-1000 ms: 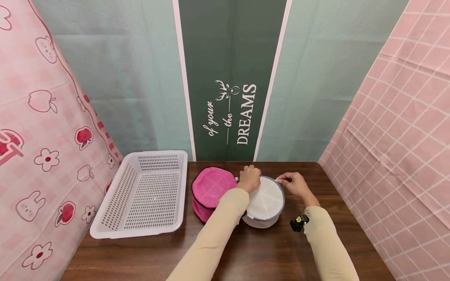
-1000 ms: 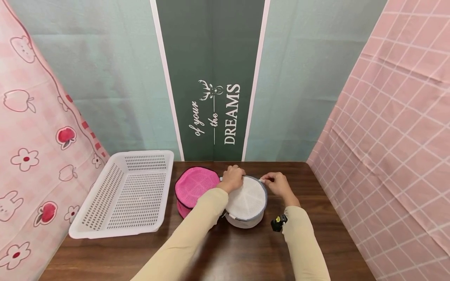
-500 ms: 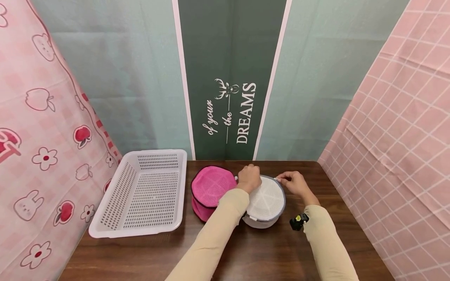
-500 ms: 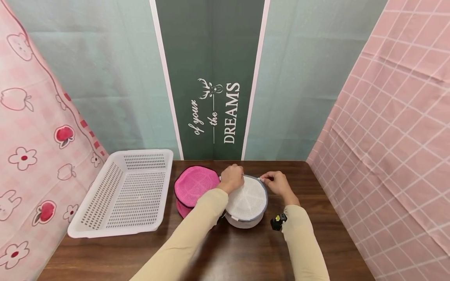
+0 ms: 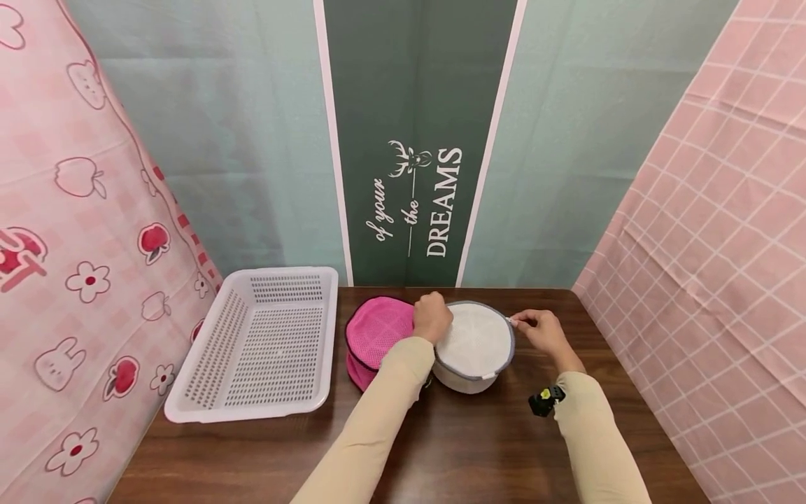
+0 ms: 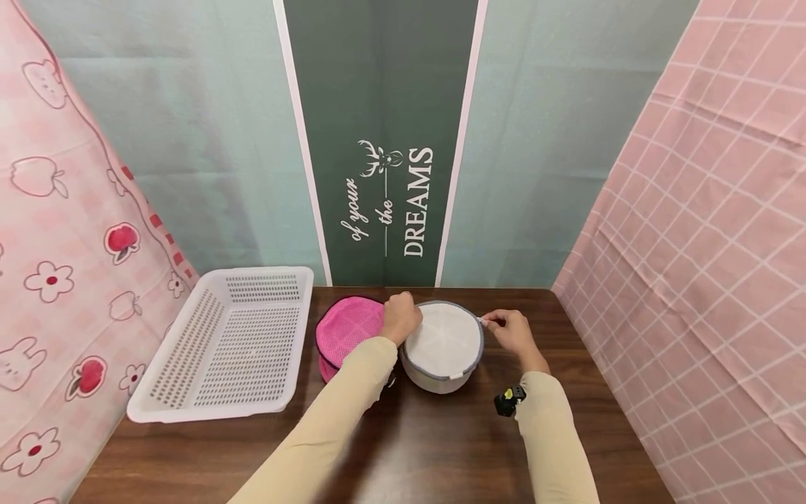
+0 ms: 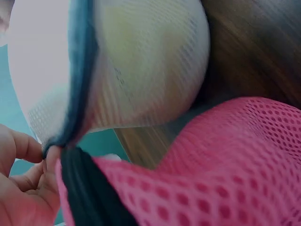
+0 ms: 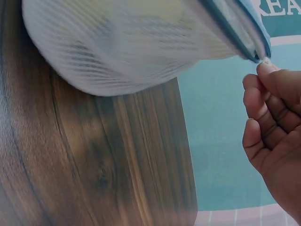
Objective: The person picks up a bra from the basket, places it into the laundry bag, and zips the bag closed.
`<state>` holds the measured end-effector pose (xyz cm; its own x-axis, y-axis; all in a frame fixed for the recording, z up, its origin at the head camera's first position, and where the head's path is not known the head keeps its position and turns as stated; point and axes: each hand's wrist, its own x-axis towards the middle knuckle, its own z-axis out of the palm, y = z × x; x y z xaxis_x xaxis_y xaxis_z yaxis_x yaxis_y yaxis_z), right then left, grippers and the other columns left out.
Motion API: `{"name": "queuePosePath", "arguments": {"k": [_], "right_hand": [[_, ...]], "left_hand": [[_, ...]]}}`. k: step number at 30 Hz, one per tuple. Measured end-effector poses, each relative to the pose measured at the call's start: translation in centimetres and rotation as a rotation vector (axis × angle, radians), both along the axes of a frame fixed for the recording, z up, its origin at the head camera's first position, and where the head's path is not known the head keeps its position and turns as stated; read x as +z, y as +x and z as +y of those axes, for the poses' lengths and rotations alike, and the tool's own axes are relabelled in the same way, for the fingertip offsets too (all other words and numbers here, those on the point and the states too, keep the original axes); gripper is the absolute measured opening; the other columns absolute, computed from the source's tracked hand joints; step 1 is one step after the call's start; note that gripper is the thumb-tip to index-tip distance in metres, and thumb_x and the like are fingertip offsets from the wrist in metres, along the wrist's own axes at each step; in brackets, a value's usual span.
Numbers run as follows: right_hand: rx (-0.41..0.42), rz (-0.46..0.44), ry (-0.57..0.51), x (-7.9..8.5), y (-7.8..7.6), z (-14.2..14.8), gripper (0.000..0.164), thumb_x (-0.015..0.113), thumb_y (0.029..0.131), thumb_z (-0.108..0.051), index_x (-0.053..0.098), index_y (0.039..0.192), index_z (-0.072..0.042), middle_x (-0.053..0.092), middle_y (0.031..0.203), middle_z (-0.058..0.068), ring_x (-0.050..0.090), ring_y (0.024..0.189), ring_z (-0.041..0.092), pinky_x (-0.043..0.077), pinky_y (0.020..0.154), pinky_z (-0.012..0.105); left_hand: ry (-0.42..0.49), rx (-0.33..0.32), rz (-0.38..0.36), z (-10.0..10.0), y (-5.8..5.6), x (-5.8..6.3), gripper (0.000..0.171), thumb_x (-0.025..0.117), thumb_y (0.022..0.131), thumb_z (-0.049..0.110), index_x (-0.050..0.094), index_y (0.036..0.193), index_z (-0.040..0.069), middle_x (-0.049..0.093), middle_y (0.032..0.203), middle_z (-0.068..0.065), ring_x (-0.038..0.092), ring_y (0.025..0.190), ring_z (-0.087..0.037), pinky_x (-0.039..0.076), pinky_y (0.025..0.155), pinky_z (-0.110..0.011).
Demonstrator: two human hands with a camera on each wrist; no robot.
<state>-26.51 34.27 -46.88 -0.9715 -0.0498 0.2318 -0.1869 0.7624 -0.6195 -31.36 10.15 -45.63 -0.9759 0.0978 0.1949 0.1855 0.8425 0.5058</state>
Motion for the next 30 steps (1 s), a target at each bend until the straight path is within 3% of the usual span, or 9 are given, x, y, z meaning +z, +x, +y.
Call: {"name": "queuePosePath", "arguments": {"k": [4, 13, 25, 30], "right_hand": [[-0.011, -0.01, 0.001, -0.14, 0.07, 0.54, 0.011, 0.064, 0.087, -0.009, 0.07, 0.09, 0.0, 0.065, 0.082, 0.01, 0.047, 0.065, 0.019, 0.039, 0.056, 0.031], [0.004, -0.03, -0.016, -0.29, 0.0, 0.44, 0.012, 0.063, 0.088, -0.008, 0.069, 0.091, 0.002, 0.064, 0.081, 0.014, 0.047, 0.065, 0.021, 0.04, 0.056, 0.032], [0.003, -0.005, -0.029, -0.49, -0.22, 0.01, 0.01, 0.064, 0.086, -0.004, 0.069, 0.088, 0.004, 0.065, 0.08, 0.015, 0.048, 0.063, 0.018, 0.04, 0.054, 0.029], [-0.004, -0.02, -0.018, -0.5, -0.19, 0.07, 0.009, 0.064, 0.086, -0.004, 0.069, 0.089, 0.002, 0.064, 0.08, 0.011, 0.048, 0.066, 0.021, 0.041, 0.057, 0.032]], "left_hand": [[0.106, 0.046, -0.071, -0.52, -0.21, 0.24, 0.023, 0.061, 0.081, 0.011, 0.059, 0.059, 0.006, 0.062, 0.069, -0.011, 0.063, 0.068, -0.027, 0.05, 0.058, -0.038], [0.122, 0.012, -0.101, -0.71, -0.25, 0.25, 0.023, 0.061, 0.081, 0.01, 0.057, 0.059, 0.006, 0.06, 0.068, -0.01, 0.06, 0.065, -0.023, 0.048, 0.056, -0.035], [0.041, -0.07, -0.069, -0.68, -0.05, 0.44, 0.014, 0.063, 0.081, 0.008, 0.063, 0.068, 0.003, 0.063, 0.072, -0.011, 0.062, 0.065, -0.022, 0.048, 0.051, -0.032], [-0.057, -0.148, -0.093, -0.22, 0.04, 0.75, 0.012, 0.061, 0.084, 0.01, 0.067, 0.085, -0.001, 0.057, 0.085, -0.017, 0.061, 0.08, -0.027, 0.05, 0.064, -0.034]]}}
